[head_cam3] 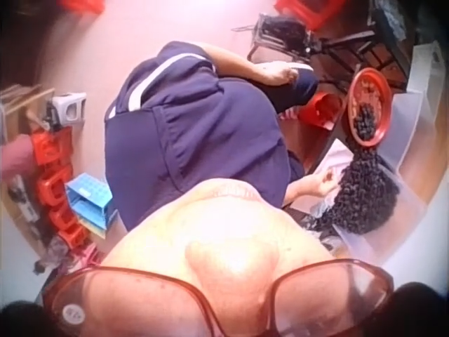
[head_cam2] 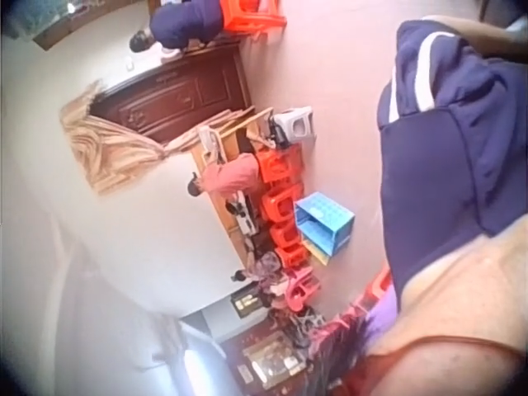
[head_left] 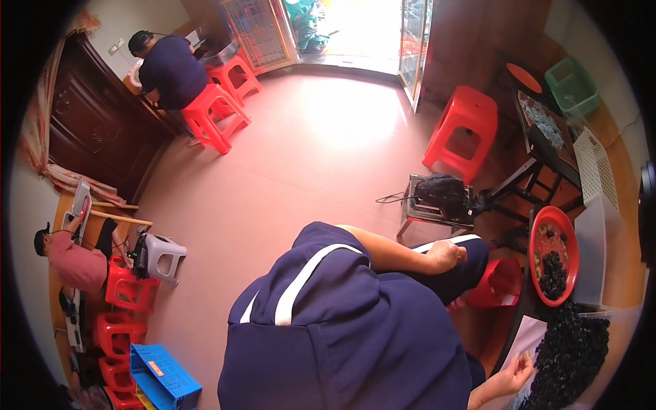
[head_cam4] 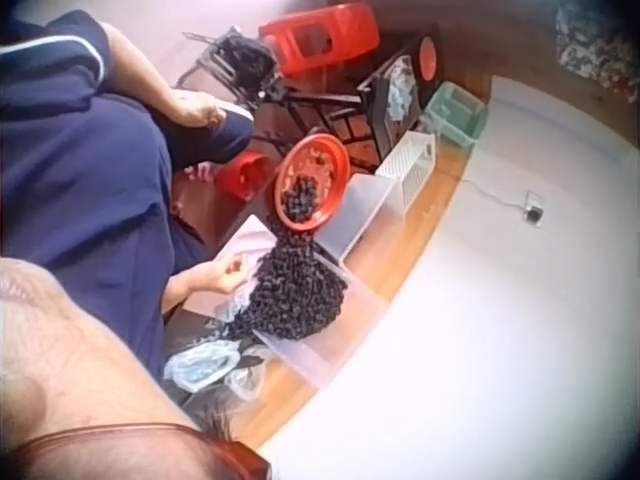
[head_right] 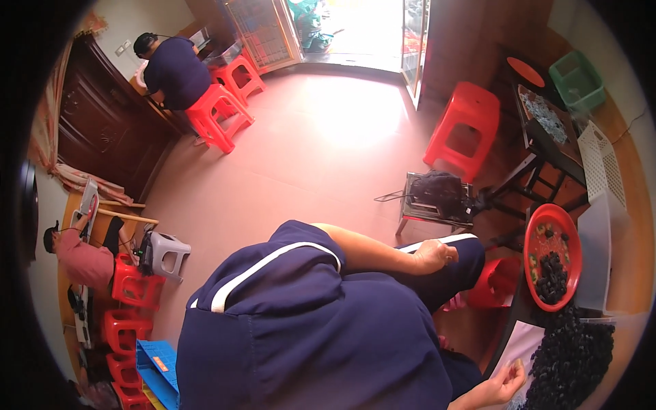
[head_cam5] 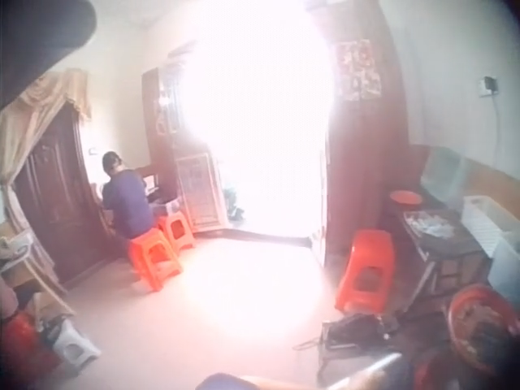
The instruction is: The person assembles small black plastic components by hand.
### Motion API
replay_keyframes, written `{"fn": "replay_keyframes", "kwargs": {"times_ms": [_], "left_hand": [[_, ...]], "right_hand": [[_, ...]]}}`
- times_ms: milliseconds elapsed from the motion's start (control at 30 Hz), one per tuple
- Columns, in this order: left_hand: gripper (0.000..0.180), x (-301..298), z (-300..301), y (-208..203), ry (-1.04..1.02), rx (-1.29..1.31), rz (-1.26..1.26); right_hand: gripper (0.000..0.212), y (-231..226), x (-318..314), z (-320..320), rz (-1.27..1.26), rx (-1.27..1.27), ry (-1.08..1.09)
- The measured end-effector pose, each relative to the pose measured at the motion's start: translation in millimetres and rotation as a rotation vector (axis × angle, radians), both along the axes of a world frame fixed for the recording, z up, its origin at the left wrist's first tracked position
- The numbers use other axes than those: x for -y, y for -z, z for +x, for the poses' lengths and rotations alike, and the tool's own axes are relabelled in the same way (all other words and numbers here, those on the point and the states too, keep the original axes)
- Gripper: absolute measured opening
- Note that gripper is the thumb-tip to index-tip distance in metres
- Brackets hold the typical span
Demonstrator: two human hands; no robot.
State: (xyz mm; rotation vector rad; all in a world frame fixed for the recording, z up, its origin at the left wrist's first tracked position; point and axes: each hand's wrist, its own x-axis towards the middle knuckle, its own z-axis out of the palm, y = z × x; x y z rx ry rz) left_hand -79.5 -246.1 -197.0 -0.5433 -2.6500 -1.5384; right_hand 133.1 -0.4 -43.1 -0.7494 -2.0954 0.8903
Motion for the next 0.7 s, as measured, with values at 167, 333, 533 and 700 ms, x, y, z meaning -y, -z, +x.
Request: {"fn": "replay_keyframes", "kwargs": {"times_ms": [167,333,533,700], "left_hand": [[0.044,5.1,-0.5,-6.6,0.098,0.101,-0.022],[0.038,9.3,-2.6,-5.9,0.079,0.119,-0.043],[0.022,11.4,-3.5,-15.2,0.14,0.258,0.124],[0.022,6.3,-4.4,-9.5,0.162,0.208,0.108]], "right_hand": [[0.018,12.2,-15.0,7.5,0.066,-0.019,-0.036],[0.017,8.5,-13.5,3.7,0.092,0.013,-0.013],[0.016,-9.2,3.7,6.1,0.132,0.054,-0.007],[0.035,-17.0,15.6,1.2,0.149,-0.124,0.014]]}}
